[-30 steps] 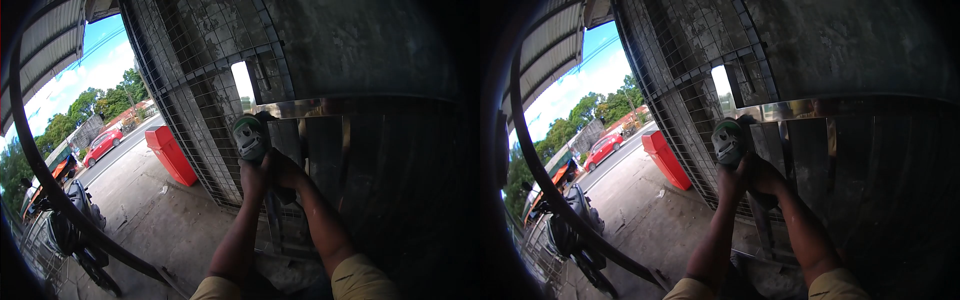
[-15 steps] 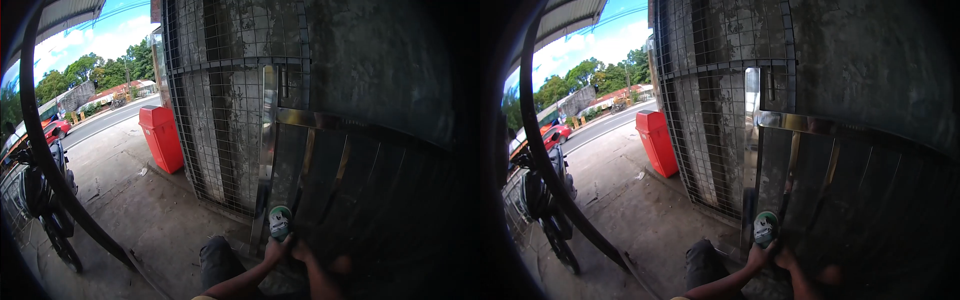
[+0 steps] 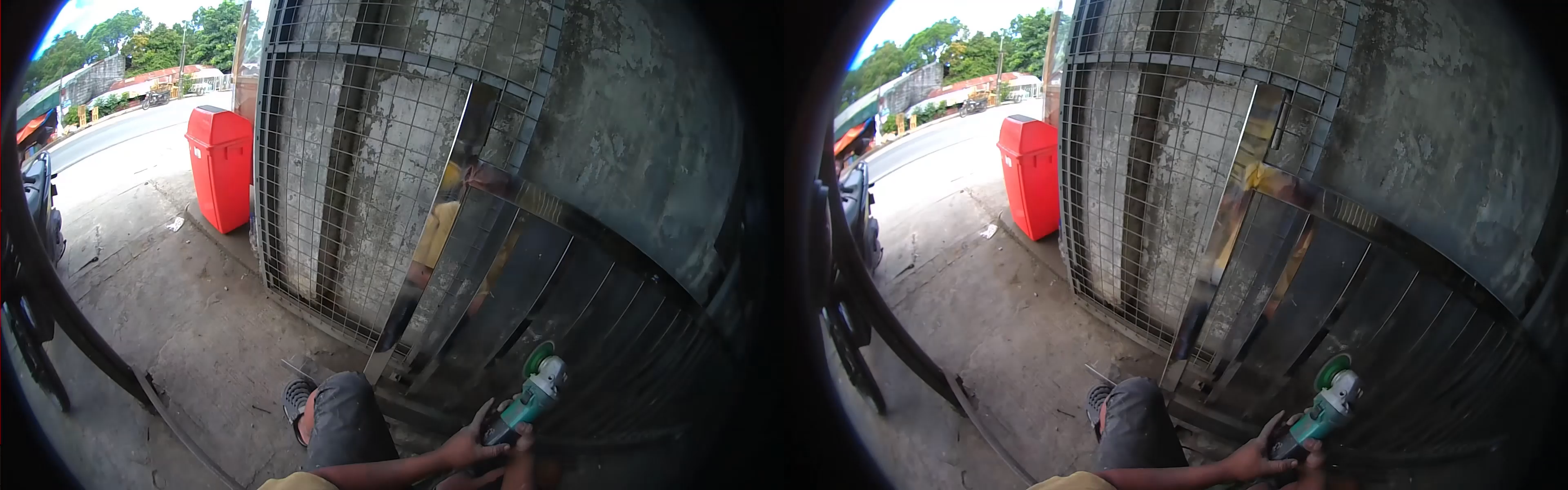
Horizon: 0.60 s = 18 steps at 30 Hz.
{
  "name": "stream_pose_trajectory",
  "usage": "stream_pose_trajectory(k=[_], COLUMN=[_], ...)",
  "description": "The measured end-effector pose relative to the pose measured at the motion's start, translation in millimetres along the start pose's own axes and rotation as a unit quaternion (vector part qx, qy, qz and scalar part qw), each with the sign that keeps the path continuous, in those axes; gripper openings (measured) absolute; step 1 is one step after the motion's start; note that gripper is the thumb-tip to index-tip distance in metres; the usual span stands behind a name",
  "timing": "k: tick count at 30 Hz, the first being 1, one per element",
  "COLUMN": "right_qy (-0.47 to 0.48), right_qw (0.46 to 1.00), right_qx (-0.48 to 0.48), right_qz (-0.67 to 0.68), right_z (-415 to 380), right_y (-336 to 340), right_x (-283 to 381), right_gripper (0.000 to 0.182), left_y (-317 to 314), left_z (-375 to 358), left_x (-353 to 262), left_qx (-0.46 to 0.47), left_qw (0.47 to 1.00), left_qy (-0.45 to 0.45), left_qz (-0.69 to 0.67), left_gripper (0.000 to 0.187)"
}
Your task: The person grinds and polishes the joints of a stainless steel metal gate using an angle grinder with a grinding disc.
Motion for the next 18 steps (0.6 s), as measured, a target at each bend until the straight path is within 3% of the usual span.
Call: stream_pose_trajectory(k=[3,4,7,9,12,13,15,17,18], right_qy=[0.045,0.024,-0.033,0.029,-0.005,-0.024,-0.035,-0.026,0.002], right_qw=[0.998,0.997,0.983,0.980,0.967,0.979,0.985,0.986,0.988], right_qx=[-0.016,-0.057,-0.178,-0.179,-0.235,-0.187,-0.163,-0.162,-0.156], right_qz=[0.041,0.038,0.025,-0.079,-0.095,-0.073,-0.048,-0.009,-0.008], right_z=[7,1,-3,1,5,6,3,6,6], right_y=[-7,4,38,27,37,48,61,71,82], right_x=[18,19,-3,21,35,36,39,36,35], right_gripper=[0.064,0.071,0.068,0.066,0.059,0.057,0.061,0.064,0.070], left_y=[5,1,-17,-29,-31,-20,18,75,112], left_z=[4,0,-3,-3,16,30,64,87,87], left_x=[-48,-42,-21,-12,-10,-6,11,69,91], left_qx=[0.171,0.125,0.048,0.006,0.072,0.078,0.038,-0.135,-0.127], left_qw=[0.943,0.942,0.933,0.939,0.948,0.959,0.970,0.971,0.914], left_qy=[0.145,0.116,0.102,0.066,0.074,0.045,0.115,0.121,0.240], left_qz=[0.245,0.291,0.342,0.338,0.301,0.268,0.212,0.156,0.301], left_gripper=[0.106,0.106,0.107,0.107,0.106,0.085,0.060,0.052,0.046])
Point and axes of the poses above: each hand's wrist, its own z-axis towards the middle knuckle, its own y-axis out of the back of the hand, x = y × z, the point moved 4 cm from there along z, towards the middle knuckle, and after that the axes turned 3 degrees about y, right-handed, at the moved point
